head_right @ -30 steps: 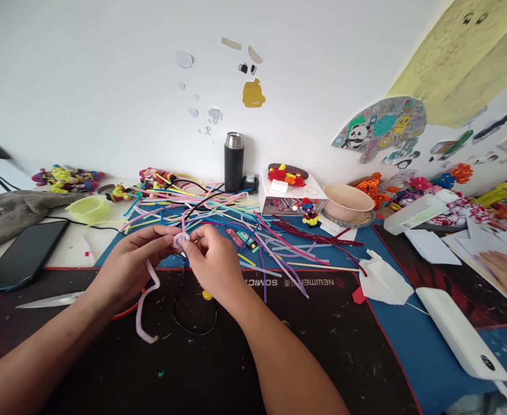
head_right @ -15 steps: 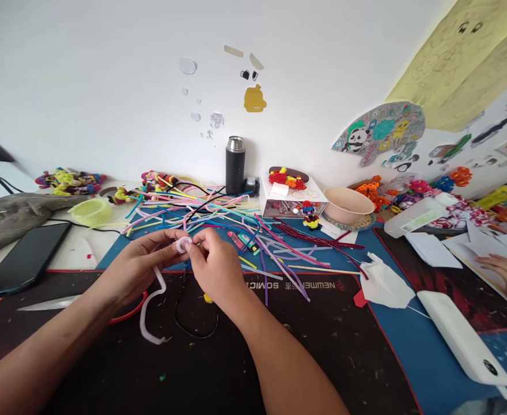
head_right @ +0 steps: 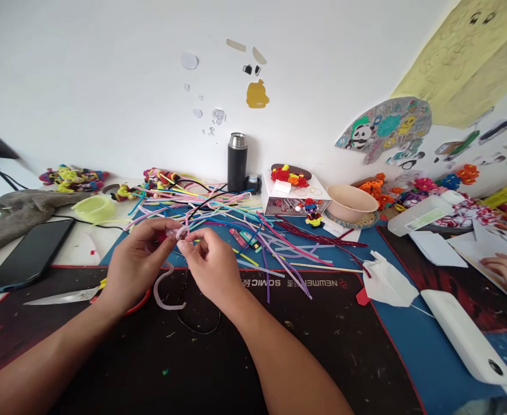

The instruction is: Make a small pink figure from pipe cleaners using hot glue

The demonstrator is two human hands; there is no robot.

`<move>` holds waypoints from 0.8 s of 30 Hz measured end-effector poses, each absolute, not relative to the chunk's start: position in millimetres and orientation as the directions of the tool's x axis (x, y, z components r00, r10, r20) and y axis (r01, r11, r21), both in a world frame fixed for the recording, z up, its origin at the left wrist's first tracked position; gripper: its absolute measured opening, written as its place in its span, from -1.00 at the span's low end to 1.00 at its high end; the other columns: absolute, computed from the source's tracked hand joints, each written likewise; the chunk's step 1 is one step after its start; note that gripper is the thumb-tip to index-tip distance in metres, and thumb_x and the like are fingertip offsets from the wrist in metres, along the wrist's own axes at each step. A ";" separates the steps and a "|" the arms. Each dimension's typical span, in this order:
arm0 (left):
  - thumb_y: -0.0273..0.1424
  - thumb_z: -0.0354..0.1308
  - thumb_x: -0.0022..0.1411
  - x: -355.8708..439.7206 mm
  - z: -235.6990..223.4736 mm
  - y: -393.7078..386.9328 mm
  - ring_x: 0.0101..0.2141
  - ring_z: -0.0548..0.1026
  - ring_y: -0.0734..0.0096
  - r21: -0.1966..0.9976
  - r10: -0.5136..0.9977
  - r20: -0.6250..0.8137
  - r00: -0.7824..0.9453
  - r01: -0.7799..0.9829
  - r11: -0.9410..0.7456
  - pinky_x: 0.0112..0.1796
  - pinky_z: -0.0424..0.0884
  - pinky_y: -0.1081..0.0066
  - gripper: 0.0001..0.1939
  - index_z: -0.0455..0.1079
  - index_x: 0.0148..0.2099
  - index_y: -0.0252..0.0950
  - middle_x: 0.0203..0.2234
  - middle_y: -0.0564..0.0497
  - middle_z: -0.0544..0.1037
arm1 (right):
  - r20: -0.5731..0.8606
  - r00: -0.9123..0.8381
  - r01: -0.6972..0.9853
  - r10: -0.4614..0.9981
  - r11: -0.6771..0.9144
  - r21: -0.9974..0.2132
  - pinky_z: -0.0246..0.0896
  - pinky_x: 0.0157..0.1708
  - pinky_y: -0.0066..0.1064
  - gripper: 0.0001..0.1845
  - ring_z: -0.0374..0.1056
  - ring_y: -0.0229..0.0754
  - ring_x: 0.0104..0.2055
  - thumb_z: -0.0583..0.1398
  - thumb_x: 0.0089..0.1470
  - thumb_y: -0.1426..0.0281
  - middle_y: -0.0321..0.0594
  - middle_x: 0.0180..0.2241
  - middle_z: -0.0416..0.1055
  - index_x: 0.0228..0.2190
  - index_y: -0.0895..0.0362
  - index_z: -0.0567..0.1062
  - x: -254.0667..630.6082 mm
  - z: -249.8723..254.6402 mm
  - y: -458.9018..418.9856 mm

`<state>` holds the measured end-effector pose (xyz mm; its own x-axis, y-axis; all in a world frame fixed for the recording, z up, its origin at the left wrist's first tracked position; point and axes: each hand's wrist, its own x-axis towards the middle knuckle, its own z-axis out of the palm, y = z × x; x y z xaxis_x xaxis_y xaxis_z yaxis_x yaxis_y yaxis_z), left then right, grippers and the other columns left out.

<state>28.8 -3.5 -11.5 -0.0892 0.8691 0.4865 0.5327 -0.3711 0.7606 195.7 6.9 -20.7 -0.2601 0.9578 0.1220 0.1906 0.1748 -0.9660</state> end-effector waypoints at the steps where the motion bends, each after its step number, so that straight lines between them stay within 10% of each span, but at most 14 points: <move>1: -0.33 0.22 0.46 29.7 -12.8 -3.9 -0.02 0.61 0.17 0.701 0.839 0.542 -0.051 0.578 -0.417 -0.04 0.52 0.27 -0.85 0.59 -0.03 -0.20 -0.05 -0.09 0.65 | 0.111 -0.266 0.147 0.958 0.154 -0.977 0.15 -0.59 -0.45 -0.71 0.29 -0.27 -0.60 0.24 0.36 0.07 -0.42 -0.54 0.36 -0.16 0.02 0.49 195.1 -20.8 6.6; 6: -0.51 0.18 0.46 33.8 -16.2 -6.8 0.01 0.62 0.23 0.481 0.715 0.693 0.091 0.680 -0.553 0.02 0.53 0.30 -0.81 0.59 0.01 -0.22 -0.04 -0.12 0.64 | 0.039 -0.269 -0.054 0.962 0.025 -0.998 0.08 -0.64 -0.47 -0.62 0.22 -0.32 -0.65 0.31 0.26 0.01 -0.45 -0.58 0.34 -0.26 0.06 0.44 194.0 -19.4 8.2; 11: -0.38 0.23 0.45 32.8 -13.9 -6.2 -0.05 0.62 0.19 0.637 0.795 0.606 -0.017 0.609 -0.472 -0.06 0.53 0.30 -0.85 0.62 -0.03 -0.20 -0.05 -0.10 0.66 | 0.043 -0.261 -0.063 0.964 0.028 -0.998 0.04 -0.66 -0.47 -0.71 0.17 -0.34 -0.69 0.26 0.30 0.11 -0.48 -0.63 0.31 -0.31 0.06 0.44 193.5 -18.4 8.1; 16: -0.14 0.40 0.32 32.1 -9.7 -5.0 -0.14 0.64 0.13 0.978 0.968 0.171 -0.182 0.147 -0.145 -0.08 0.55 0.25 -0.72 0.65 -0.04 -0.19 -0.16 -0.06 0.70 | 0.053 -0.270 -0.056 0.961 0.040 -0.998 -0.01 -0.68 -0.47 -0.71 0.14 -0.34 -0.72 0.26 0.29 0.11 -0.53 -0.67 0.24 -0.31 0.06 0.45 191.8 -19.0 5.8; 24: -0.23 0.62 0.05 38.2 -11.1 0.0 -0.21 0.65 0.27 0.938 0.987 -0.041 -0.159 -0.347 -0.017 -0.04 0.56 0.35 -0.64 0.70 -0.13 -0.25 -0.25 -0.03 0.72 | -0.095 -0.408 -0.364 0.908 -0.257 -0.895 -0.15 -0.70 -0.49 -0.54 0.02 -0.40 -0.73 0.42 0.06 0.01 -0.61 -0.70 0.10 -0.35 0.05 0.39 193.1 -11.8 10.4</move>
